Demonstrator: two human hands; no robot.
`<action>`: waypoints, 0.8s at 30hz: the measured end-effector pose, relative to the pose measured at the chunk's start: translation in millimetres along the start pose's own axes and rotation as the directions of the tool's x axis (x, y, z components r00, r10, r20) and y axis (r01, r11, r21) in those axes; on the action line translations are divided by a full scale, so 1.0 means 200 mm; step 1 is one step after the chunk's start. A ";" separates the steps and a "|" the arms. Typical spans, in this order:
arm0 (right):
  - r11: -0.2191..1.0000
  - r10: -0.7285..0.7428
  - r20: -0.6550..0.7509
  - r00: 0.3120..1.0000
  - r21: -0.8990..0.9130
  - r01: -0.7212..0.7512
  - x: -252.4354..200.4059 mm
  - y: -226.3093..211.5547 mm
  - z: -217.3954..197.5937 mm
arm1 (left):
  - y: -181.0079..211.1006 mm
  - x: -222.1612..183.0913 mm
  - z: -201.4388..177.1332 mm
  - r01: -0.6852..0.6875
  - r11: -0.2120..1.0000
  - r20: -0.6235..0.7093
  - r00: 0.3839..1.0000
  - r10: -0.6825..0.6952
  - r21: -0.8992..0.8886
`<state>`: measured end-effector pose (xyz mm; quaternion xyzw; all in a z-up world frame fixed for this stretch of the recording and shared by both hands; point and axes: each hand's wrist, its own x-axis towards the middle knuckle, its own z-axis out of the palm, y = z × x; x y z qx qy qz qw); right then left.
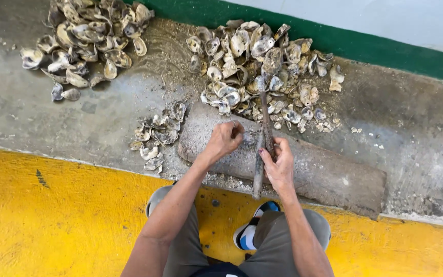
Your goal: Breaking oyster shells on a concrete block using a metal rod.
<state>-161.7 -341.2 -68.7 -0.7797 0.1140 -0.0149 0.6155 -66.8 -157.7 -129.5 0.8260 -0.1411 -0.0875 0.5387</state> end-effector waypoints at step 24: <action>0.885 -0.417 0.046 0.908 -0.209 0.417 -0.21 0.02 -0.16 | 0.13 -0.43 -0.06 0.150 0.986 -0.030 0.988 -0.148 0.078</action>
